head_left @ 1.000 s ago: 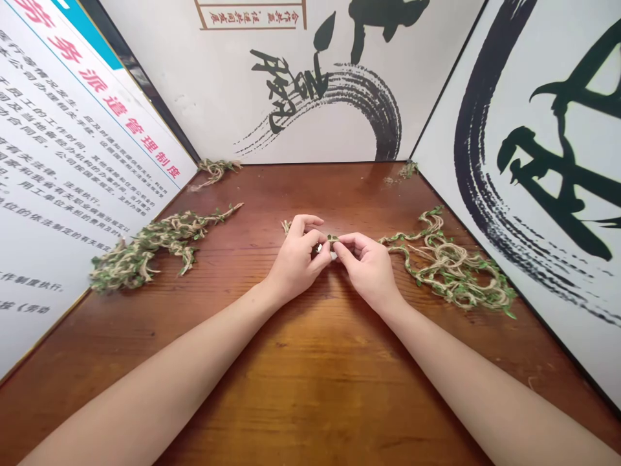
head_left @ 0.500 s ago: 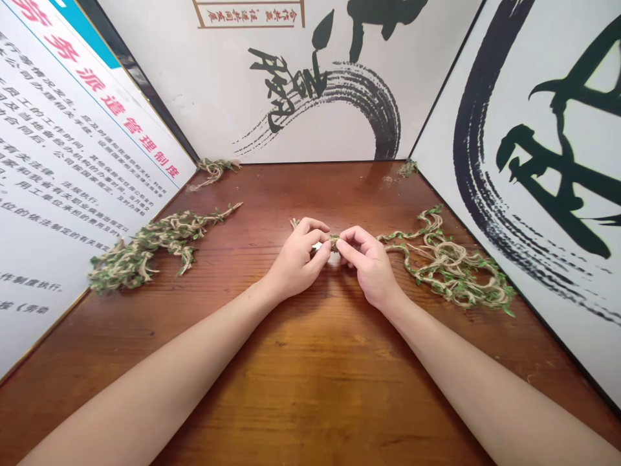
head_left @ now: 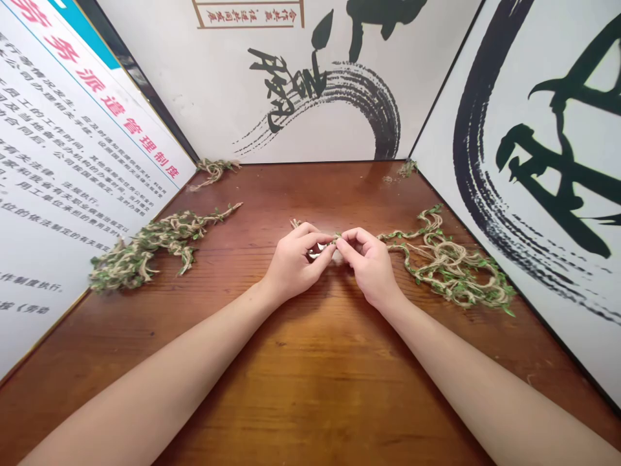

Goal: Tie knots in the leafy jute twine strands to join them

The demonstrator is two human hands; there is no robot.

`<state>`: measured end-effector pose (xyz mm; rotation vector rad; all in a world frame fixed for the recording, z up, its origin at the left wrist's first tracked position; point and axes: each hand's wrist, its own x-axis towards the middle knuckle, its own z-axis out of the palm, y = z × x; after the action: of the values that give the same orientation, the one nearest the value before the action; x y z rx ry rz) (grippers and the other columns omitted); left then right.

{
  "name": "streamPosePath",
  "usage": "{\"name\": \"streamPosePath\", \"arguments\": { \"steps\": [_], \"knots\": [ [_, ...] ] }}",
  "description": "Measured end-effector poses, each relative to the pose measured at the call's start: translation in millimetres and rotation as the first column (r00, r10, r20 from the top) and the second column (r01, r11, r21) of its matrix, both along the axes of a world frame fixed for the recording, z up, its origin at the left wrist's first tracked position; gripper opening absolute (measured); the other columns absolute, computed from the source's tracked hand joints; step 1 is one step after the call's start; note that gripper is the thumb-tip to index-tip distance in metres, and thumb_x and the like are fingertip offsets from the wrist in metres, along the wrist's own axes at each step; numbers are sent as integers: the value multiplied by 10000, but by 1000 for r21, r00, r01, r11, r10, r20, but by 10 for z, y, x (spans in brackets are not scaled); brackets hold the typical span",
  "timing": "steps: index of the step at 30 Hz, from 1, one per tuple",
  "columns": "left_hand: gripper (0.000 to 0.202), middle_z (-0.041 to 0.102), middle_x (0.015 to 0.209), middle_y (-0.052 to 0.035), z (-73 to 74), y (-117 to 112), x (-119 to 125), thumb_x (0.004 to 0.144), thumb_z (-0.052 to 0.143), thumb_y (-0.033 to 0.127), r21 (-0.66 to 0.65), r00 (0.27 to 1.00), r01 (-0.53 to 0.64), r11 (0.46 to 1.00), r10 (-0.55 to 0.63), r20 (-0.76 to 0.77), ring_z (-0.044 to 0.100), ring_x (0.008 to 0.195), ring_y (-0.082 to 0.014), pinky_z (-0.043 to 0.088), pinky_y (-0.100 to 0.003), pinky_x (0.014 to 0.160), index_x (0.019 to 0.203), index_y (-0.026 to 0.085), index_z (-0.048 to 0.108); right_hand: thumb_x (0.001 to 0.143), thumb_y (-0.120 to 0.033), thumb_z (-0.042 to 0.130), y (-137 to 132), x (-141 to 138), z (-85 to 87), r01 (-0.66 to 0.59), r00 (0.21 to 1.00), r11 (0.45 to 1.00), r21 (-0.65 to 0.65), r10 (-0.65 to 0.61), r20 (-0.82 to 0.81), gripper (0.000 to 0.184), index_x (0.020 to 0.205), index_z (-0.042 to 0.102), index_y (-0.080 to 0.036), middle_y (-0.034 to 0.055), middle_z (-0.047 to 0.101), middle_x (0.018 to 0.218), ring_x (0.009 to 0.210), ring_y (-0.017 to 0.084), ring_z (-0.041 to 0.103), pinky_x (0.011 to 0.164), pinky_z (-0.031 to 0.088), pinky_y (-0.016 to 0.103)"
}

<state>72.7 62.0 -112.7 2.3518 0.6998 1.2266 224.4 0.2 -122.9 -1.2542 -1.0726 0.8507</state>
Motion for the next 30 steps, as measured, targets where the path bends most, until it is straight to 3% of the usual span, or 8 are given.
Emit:
{"name": "streamPosePath", "arguments": {
  "steps": [4, 11, 18, 24, 30],
  "knots": [
    [101, 687, 830, -37, 3, 10, -11, 922, 703, 250, -62, 999, 30, 998, -31, -16, 627, 652, -98, 518, -210, 565, 943, 171, 763, 835, -373, 672, -1, 23, 11, -25, 999, 1000, 11, 25, -48, 170, 792, 625, -216, -9, 591, 722, 661, 148, 538, 607, 434, 280],
    [83, 680, 799, -25, -5, 6, -11, 914, 683, 225, -73, 999, 46, 996, -47, -18, 613, 632, -95, 500, -197, 532, 890, 179, 748, 814, -354, 659, -12, 46, 28, -43, 999, 999, 4, 42, 11, 182, 701, 612, -219, -4, 568, 696, 670, 162, 527, 645, 437, 306],
    [82, 648, 762, -4, -50, -12, 10, 895, 663, 162, 68, 999, -31, 997, 33, -24, 593, 620, -89, 524, -212, 565, 840, 170, 724, 857, -368, 619, -24, -10, 16, 5, 990, 1000, -1, -5, 141, 204, 721, 575, -222, 17, 592, 716, 716, 181, 536, 667, 441, 317],
    [104, 653, 776, -8, -44, -31, 20, 914, 645, 166, 133, 998, -64, 989, 67, -21, 568, 610, -80, 505, -207, 557, 836, 175, 713, 861, -383, 614, -22, -2, 31, 33, 993, 998, -45, -27, 118, 204, 739, 584, -222, 10, 588, 685, 701, 184, 547, 640, 436, 308],
    [91, 650, 807, -19, -21, -3, 7, 885, 733, 263, 38, 1000, 27, 999, -27, -15, 602, 642, -95, 523, -217, 570, 893, 173, 721, 829, -372, 630, -9, 14, 17, 36, 998, 999, -19, -35, 56, 196, 713, 577, -224, 14, 592, 707, 705, 182, 536, 651, 435, 309]
  ]
}}
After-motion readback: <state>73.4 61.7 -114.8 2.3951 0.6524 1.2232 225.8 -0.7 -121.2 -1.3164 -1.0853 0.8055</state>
